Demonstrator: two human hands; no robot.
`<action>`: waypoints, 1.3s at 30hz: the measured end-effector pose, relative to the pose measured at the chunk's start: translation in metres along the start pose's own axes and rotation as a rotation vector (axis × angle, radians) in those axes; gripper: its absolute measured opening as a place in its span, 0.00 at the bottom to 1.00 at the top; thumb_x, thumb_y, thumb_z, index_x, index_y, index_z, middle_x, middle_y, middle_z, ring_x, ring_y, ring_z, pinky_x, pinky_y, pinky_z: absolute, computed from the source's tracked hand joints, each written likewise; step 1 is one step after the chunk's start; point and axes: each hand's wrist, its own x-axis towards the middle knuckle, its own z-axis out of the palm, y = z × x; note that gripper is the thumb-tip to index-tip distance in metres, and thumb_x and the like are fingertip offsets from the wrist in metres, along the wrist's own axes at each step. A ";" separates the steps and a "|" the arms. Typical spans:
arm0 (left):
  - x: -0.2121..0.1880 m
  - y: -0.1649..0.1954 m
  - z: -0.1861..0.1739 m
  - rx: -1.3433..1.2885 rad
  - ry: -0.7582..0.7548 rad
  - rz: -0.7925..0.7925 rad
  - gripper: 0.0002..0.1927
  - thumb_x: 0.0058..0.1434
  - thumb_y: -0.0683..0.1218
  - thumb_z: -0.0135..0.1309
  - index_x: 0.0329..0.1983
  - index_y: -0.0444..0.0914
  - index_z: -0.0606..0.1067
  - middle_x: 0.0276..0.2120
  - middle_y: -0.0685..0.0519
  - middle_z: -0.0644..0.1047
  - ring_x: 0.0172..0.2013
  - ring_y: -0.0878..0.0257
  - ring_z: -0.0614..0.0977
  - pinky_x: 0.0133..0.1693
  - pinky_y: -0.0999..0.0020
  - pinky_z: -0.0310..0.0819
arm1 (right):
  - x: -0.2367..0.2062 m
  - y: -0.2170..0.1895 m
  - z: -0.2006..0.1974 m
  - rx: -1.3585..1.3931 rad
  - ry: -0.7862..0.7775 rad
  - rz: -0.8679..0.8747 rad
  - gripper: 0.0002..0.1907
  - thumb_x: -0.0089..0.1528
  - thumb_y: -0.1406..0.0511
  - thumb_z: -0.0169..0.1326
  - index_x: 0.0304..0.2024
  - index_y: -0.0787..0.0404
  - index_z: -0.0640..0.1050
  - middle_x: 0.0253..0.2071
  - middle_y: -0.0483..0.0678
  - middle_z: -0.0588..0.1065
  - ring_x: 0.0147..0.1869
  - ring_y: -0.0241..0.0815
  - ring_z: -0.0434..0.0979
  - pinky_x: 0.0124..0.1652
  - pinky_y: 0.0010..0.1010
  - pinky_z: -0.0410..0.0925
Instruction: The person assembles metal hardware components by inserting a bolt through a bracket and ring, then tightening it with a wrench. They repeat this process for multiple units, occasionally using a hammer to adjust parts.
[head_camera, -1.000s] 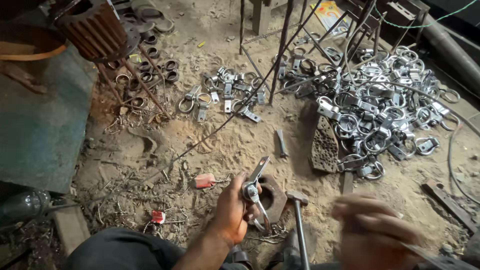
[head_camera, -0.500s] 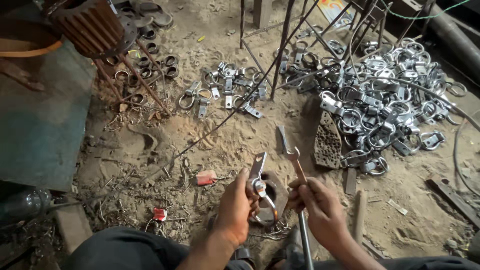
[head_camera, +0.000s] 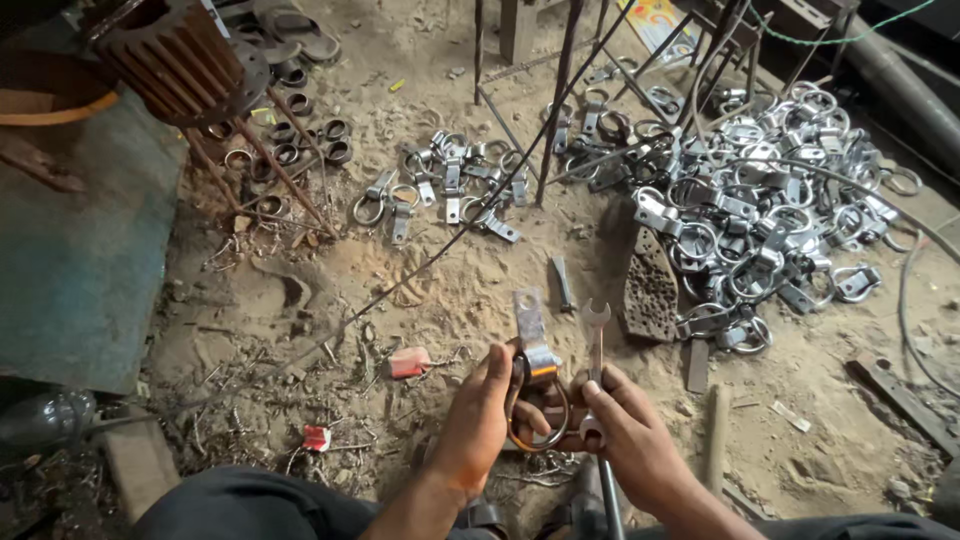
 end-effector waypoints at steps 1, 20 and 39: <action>0.000 0.000 -0.001 0.005 0.000 -0.012 0.39 0.64 0.71 0.32 0.53 0.37 0.75 0.32 0.52 0.83 0.27 0.65 0.82 0.28 0.71 0.74 | 0.000 -0.002 0.000 -0.005 -0.001 -0.005 0.14 0.68 0.62 0.43 0.50 0.65 0.71 0.44 0.56 0.78 0.43 0.47 0.83 0.37 0.39 0.78; 0.004 -0.010 -0.008 -0.220 -0.009 0.001 0.24 0.71 0.60 0.42 0.58 0.38 0.70 0.47 0.46 0.79 0.38 0.59 0.75 0.38 0.63 0.71 | -0.009 -0.010 0.015 -0.161 0.003 -0.055 0.24 0.58 0.71 0.61 0.56 0.62 0.69 0.41 0.50 0.77 0.41 0.41 0.81 0.39 0.34 0.78; 0.015 -0.011 -0.028 0.148 0.266 0.231 0.21 0.70 0.55 0.44 0.54 0.37 0.77 0.47 0.52 0.81 0.50 0.64 0.79 0.52 0.67 0.67 | 0.008 0.041 -0.002 -0.866 -0.260 -0.045 0.19 0.55 0.68 0.68 0.45 0.62 0.75 0.38 0.49 0.79 0.40 0.36 0.78 0.39 0.28 0.72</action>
